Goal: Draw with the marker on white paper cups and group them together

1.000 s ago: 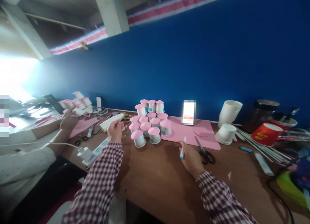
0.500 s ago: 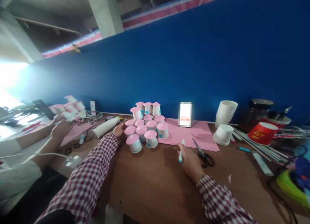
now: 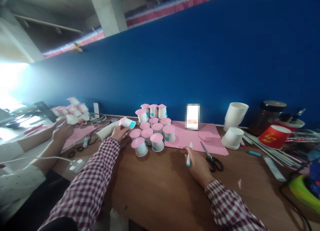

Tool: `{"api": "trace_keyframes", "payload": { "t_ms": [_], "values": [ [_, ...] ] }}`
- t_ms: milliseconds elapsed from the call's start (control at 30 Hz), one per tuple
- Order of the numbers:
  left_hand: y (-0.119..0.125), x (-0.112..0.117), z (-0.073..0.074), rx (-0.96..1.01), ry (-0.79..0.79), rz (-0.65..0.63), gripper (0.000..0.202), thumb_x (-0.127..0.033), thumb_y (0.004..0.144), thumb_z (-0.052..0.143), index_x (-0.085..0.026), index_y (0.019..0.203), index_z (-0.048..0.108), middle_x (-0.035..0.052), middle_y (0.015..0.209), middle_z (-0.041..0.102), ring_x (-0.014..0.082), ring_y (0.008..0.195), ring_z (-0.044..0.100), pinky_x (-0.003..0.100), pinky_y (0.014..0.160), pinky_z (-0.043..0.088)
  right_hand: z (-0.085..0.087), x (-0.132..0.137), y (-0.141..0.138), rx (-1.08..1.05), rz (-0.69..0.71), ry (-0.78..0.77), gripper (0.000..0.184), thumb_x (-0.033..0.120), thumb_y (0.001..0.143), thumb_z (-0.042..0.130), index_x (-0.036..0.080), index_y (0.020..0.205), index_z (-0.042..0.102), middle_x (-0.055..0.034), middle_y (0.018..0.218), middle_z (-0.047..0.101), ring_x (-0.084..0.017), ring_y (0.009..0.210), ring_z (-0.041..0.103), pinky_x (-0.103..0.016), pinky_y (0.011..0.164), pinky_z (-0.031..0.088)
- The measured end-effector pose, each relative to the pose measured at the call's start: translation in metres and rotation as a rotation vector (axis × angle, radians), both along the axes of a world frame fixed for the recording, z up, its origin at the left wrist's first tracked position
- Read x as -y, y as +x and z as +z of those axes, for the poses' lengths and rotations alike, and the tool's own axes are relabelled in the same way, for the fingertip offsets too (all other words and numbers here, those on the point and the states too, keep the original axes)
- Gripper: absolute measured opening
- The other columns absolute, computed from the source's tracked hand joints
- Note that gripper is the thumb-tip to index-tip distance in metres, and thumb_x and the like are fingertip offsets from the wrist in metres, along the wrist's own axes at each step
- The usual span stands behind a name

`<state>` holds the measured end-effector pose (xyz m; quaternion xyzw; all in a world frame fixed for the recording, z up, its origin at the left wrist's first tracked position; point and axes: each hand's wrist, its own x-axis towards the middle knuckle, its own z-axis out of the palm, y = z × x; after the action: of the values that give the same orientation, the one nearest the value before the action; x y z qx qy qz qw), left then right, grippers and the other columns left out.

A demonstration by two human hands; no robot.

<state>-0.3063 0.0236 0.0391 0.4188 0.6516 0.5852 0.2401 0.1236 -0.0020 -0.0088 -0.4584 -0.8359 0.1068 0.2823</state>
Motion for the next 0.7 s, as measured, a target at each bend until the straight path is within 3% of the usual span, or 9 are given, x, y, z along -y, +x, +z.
{"api": "trace_keyframes", "payload": {
  "t_ms": [100, 200, 300, 367, 500, 600, 700],
  "values": [
    [0.003, 0.007, 0.018, 0.07, 0.084, -0.009, 0.039, -0.029, 0.069, 0.068, -0.013, 0.103, 0.058, 0.0104, 0.098, 0.068, 0.0203, 0.094, 0.065, 0.036, 0.086, 0.052, -0.003, -0.001, 0.0, 0.01, -0.013, 0.023, 0.035, 0.026, 0.089, 0.037, 0.018, 0.121, 0.049, -0.0094, 0.1, 0.068, -0.021, 0.088, 0.067, -0.031, 0.074, 0.049],
    [0.022, 0.016, 0.045, 0.115, 0.168, -0.09, 0.038, -0.028, 0.071, 0.068, -0.017, 0.106, 0.057, 0.0081, 0.1, 0.067, 0.0199, 0.102, 0.062, 0.035, 0.088, 0.051, -0.004, 0.0, 0.0, -0.026, -0.008, 0.029, 0.034, 0.026, 0.089, 0.037, 0.019, 0.12, 0.049, -0.0091, 0.097, 0.069, -0.022, 0.085, 0.067, -0.032, 0.073, 0.05],
    [0.062, 0.029, 0.067, 0.259, 0.249, -0.361, 0.044, -0.028, 0.065, 0.075, -0.017, 0.105, 0.058, 0.0072, 0.099, 0.068, 0.0228, 0.099, 0.063, 0.039, 0.086, 0.052, 0.0, 0.003, 0.0, -0.137, 0.04, 0.05, 0.033, 0.028, 0.089, 0.039, 0.018, 0.117, 0.051, -0.0099, 0.098, 0.068, -0.023, 0.089, 0.066, -0.034, 0.077, 0.05],
    [0.098, 0.038, 0.072, 0.3, 0.23, -0.526, 0.046, -0.026, 0.063, 0.077, -0.014, 0.103, 0.059, 0.0075, 0.096, 0.068, 0.0235, 0.095, 0.064, 0.038, 0.084, 0.052, 0.005, 0.006, -0.002, -0.265, 0.043, 0.036, 0.031, 0.031, 0.088, 0.041, 0.018, 0.114, 0.052, -0.0101, 0.098, 0.068, -0.023, 0.09, 0.065, -0.035, 0.079, 0.05],
    [0.176, 0.051, 0.06, 0.329, 0.134, -0.725, 0.055, -0.027, 0.059, 0.08, -0.014, 0.108, 0.059, 0.0091, 0.094, 0.069, 0.0279, 0.093, 0.064, 0.039, 0.076, 0.052, 0.019, 0.014, -0.006, -0.678, 0.026, -0.205, 0.034, 0.043, 0.086, 0.047, 0.018, 0.109, 0.052, -0.0085, 0.092, 0.067, -0.02, 0.081, 0.065, -0.033, 0.072, 0.051],
    [0.227, 0.052, 0.036, 0.338, 0.061, -0.82, 0.05, -0.026, 0.058, 0.08, -0.016, 0.103, 0.062, 0.0094, 0.097, 0.068, 0.0262, 0.095, 0.064, 0.036, 0.08, 0.051, 0.025, 0.016, -0.006, -1.054, 0.04, -0.458, 0.042, 0.052, 0.083, 0.049, 0.02, 0.111, 0.049, -0.0053, 0.093, 0.065, -0.015, 0.074, 0.063, -0.027, 0.06, 0.052],
    [0.263, 0.047, 0.013, 0.473, 0.063, -0.853, 0.052, -0.024, 0.058, 0.08, -0.019, 0.106, 0.059, 0.0084, 0.103, 0.067, 0.0239, 0.098, 0.063, 0.036, 0.086, 0.05, 0.026, 0.012, -0.003, -1.259, 0.048, -0.54, 0.044, 0.055, 0.081, 0.052, 0.022, 0.11, 0.05, -0.002, 0.09, 0.064, -0.013, 0.071, 0.062, -0.025, 0.058, 0.052]
  ]
}}
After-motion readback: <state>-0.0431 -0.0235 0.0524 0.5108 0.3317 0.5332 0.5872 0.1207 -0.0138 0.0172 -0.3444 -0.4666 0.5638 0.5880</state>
